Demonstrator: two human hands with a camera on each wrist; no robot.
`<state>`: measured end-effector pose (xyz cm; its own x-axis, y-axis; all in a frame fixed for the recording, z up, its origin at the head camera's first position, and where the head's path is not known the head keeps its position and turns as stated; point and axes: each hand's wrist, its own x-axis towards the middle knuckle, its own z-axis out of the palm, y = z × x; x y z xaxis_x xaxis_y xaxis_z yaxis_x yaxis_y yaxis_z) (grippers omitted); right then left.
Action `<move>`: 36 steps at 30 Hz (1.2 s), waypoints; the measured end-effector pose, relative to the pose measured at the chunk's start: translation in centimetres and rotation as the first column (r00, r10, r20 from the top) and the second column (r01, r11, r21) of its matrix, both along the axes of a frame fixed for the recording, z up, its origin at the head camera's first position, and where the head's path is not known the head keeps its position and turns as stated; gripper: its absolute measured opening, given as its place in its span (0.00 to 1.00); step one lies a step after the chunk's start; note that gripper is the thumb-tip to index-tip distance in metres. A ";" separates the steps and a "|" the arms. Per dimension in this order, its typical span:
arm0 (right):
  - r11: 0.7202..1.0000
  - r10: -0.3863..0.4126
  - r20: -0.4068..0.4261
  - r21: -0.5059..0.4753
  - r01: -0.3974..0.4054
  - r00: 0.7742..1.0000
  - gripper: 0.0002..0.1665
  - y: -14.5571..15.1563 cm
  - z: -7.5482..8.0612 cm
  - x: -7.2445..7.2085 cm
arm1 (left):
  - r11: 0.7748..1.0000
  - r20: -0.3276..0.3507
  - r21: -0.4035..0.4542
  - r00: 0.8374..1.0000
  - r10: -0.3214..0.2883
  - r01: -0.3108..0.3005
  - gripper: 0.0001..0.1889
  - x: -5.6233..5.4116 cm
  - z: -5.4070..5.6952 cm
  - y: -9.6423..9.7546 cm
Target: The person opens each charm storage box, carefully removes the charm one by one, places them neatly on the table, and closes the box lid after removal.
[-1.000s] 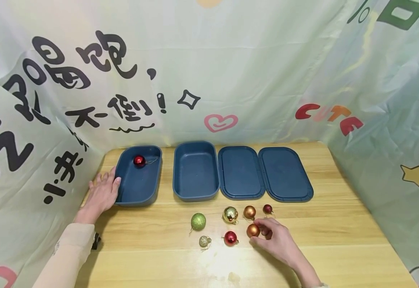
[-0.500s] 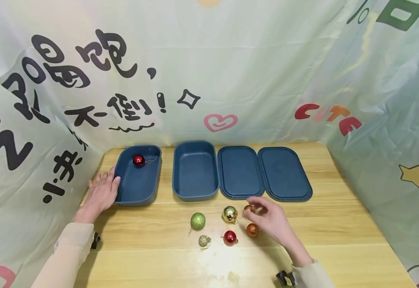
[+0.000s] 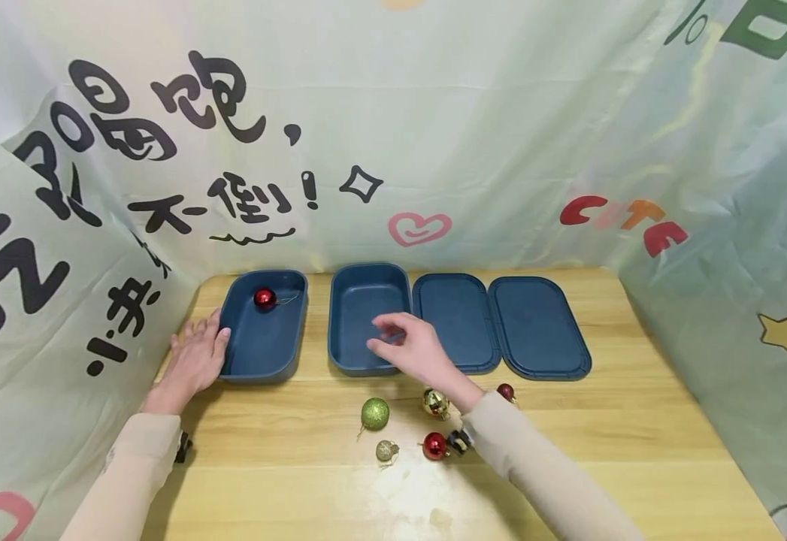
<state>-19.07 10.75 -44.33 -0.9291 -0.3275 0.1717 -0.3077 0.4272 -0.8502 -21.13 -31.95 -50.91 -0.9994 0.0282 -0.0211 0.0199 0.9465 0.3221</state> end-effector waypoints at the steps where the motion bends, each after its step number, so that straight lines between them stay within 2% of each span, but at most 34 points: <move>1: 1.000 0.014 -0.004 0.004 -0.014 1.000 0.21 -0.9 0.1 -0.5 | 1.000 -0.002 0.001 1.000 0.000 0.000 0.37 -0.1 0.1 0.0; 7: 0.996 0.092 0.006 0.010 -0.092 0.996 0.24 -6.4 0.9 -3.0 | 1.000 -0.012 -0.002 1.000 -0.001 0.001 0.37 -0.5 0.3 0.1; 11: 0.995 0.101 0.011 0.004 -0.101 0.995 0.24 -10.1 1.3 -4.5 | 1.000 -0.005 0.006 1.000 0.001 -0.001 0.37 -0.6 0.3 0.0; 22: 0.978 0.198 0.123 0.035 -0.203 0.973 0.30 -18.3 0.4 -8.1 | 1.000 0.001 -0.007 1.000 0.021 -0.021 0.37 -0.4 0.0 -0.4; 26: 0.979 0.192 0.161 0.039 -0.201 0.968 0.33 -20.4 -0.1 -9.2 | 1.000 0.008 -0.004 1.000 0.026 -0.026 0.37 -0.4 -0.2 -0.3; 30: 0.983 0.166 0.227 0.043 -0.180 0.960 0.34 -21.6 -1.4 -9.9 | 0.999 0.007 0.007 0.999 0.037 -0.037 0.36 -0.2 -0.3 -0.2; 36: 0.997 0.071 0.248 0.015 -0.077 0.966 0.31 -22.1 -2.9 -10.6 | 1.000 0.010 -0.006 1.000 0.026 -0.026 0.36 -0.2 -0.1 0.0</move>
<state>-29.62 -11.39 -47.26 -0.9145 -0.3986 -0.0690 -0.1209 0.4323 -0.8936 -21.36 -31.99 -51.03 -0.9995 0.0022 -0.0312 -0.0078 0.9484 0.3171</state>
